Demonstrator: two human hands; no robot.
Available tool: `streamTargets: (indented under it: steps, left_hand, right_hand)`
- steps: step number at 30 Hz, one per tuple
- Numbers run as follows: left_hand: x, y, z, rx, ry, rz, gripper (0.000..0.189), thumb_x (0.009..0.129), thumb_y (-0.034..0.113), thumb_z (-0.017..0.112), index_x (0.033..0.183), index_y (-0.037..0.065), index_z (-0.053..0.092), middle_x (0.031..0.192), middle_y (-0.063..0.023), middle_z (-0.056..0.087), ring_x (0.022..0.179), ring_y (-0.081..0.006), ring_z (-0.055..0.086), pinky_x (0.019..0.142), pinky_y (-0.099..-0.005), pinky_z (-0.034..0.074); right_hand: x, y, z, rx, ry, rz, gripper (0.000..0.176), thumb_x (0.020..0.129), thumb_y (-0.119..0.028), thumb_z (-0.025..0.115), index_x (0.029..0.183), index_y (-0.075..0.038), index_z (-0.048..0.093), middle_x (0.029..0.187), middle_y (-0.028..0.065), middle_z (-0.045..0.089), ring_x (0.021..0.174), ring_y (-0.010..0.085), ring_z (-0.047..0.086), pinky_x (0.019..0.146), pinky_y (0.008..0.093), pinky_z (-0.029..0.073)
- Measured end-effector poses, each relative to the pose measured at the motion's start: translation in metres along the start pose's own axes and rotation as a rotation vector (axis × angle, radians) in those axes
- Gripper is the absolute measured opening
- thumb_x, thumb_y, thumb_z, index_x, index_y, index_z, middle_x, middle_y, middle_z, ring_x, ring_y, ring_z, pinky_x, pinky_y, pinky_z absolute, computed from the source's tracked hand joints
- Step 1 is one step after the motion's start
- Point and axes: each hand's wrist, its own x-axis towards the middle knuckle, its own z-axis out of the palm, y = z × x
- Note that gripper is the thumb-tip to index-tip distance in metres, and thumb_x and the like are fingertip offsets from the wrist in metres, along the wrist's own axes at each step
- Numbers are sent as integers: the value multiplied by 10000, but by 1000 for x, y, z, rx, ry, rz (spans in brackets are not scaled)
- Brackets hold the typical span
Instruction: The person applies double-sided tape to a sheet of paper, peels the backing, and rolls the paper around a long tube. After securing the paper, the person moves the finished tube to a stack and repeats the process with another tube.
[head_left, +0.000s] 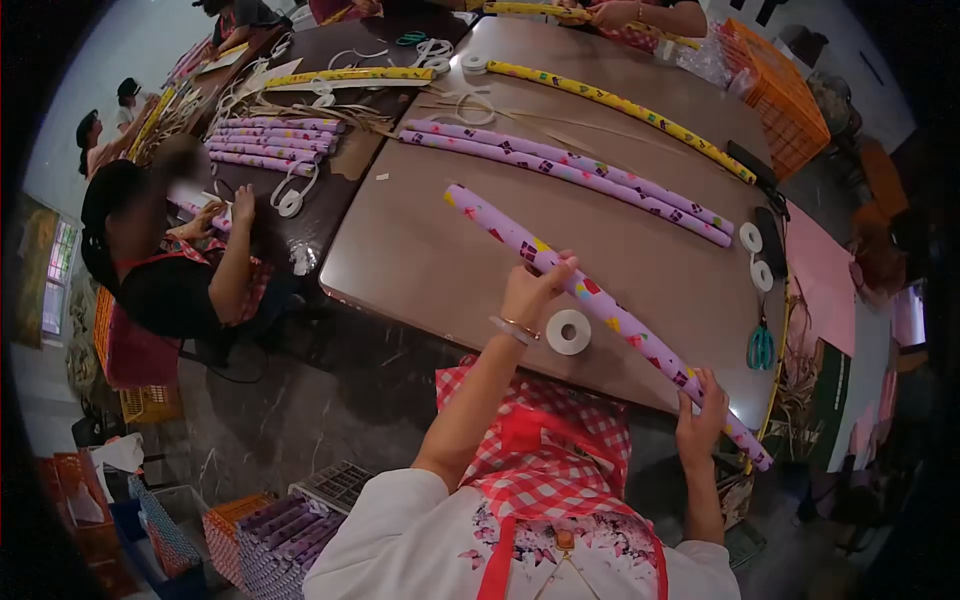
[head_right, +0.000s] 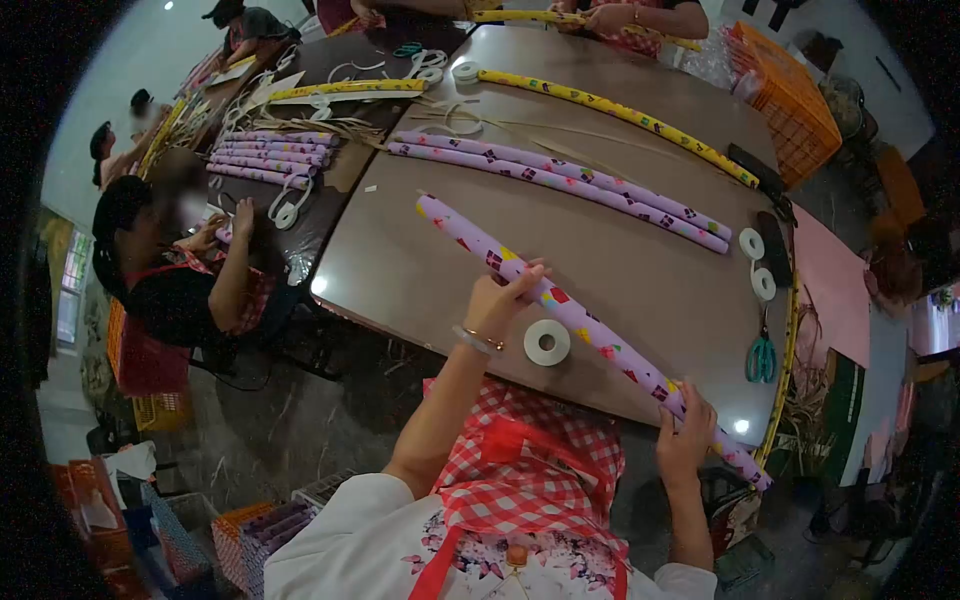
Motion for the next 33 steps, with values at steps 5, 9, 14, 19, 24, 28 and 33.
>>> streamTargets:
  steps: [5,9,14,19,24,28,33]
  left_hand:
    - [-1,17,-10,-55,44,5,524,818,150,743,1220,-29,459,1129,-135,632,1049,-214,636,760,-300,533]
    - [14,16,-39,-124,114,128,412,857,125,698,1180,-27,493,1121,-133,634,1047,-228,636,814,-296,523]
    - [11,35,-56,-173,141,138,389,875,147,687,1166,-28,498,1134,-147,634,1049,-238,635,817,-301,520]
    - [2,41,-53,-107,140,161,356,903,185,656,1152,-20,506,1150,-160,631,1058,-245,633,832,-330,529]
    - [1,41,-63,-210,105,169,459,991,415,468,1187,2,504,1150,-167,632,1086,-274,622,879,-382,524]
    - [-3,48,-67,-191,91,187,593,996,528,342,1220,-1,489,1176,-176,618,1115,-300,603,919,-409,499]
    - [-15,54,-65,-156,-36,297,698,981,593,267,1309,-2,422,1272,-195,551,1211,-321,531,996,-448,435]
  right_hand:
    - [-3,4,1,18,-18,-5,513,852,-48,614,1337,-14,449,1218,134,602,1125,317,535,1001,453,337]
    - [-10,12,0,44,-3,-7,508,852,-41,612,1333,-10,452,1203,144,604,1134,320,531,1017,462,324]
    - [-21,24,-3,60,-50,68,498,862,-35,599,1334,7,447,1267,146,570,1154,330,504,1030,448,316]
    - [-25,38,6,217,-33,144,533,862,-44,608,1361,-1,426,1259,164,564,1179,326,477,1014,427,348]
    - [-13,36,3,176,-73,83,555,864,-31,604,1381,-3,402,1245,152,561,1180,324,471,1022,425,344]
    - [3,40,9,233,-73,61,589,851,8,616,1391,0,378,1248,122,561,1190,314,467,1035,412,339]
    - [4,54,25,336,-1,4,621,830,39,643,1385,-10,368,1247,105,566,1217,304,456,1042,413,338]
